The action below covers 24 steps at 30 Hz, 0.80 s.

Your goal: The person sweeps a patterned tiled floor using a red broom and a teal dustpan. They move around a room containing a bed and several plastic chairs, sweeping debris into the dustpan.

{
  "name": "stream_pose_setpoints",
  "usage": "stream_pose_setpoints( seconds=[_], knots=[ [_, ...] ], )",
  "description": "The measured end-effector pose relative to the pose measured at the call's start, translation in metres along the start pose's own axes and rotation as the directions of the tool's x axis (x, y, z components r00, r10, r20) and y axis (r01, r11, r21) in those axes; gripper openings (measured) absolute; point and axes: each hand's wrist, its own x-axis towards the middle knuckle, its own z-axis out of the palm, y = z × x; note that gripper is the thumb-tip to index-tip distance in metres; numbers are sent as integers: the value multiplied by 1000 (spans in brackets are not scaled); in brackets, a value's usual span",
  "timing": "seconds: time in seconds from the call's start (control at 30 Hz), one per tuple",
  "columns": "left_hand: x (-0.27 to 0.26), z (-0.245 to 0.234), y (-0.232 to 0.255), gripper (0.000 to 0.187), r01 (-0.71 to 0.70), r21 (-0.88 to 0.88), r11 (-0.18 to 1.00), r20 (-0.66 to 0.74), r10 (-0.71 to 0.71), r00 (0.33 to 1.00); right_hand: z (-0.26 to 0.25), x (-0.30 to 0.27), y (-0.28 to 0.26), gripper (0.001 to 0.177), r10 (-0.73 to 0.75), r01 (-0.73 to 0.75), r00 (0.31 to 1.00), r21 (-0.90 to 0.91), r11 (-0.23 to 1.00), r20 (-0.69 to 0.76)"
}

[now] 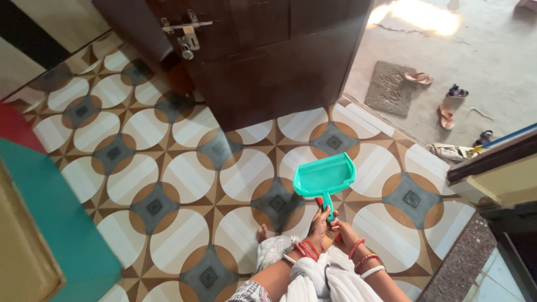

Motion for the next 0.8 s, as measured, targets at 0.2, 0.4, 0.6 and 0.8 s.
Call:
stream_pose_setpoints(
  seconds=[0.2,0.4,0.6,0.8],
  knots=[
    [-19,6,2,30,-18,-23,1000,-45,17,999,8,-23,12,6,-3,-8,991,-84,996,-132],
    [-36,-14,33,29,51,-88,995,73,-45,996,45,-26,49,9,87,-111,976,-110,988,-200],
    [-83,-50,55,19,-74,-24,997,-86,72,994,79,-32,92,12,116,-118,993,-267,956,-20],
    [-121,-83,67,19,-86,-116,990,-184,64,981,108,-24,115,9,75,-95,993,-241,966,-91]
  ],
)
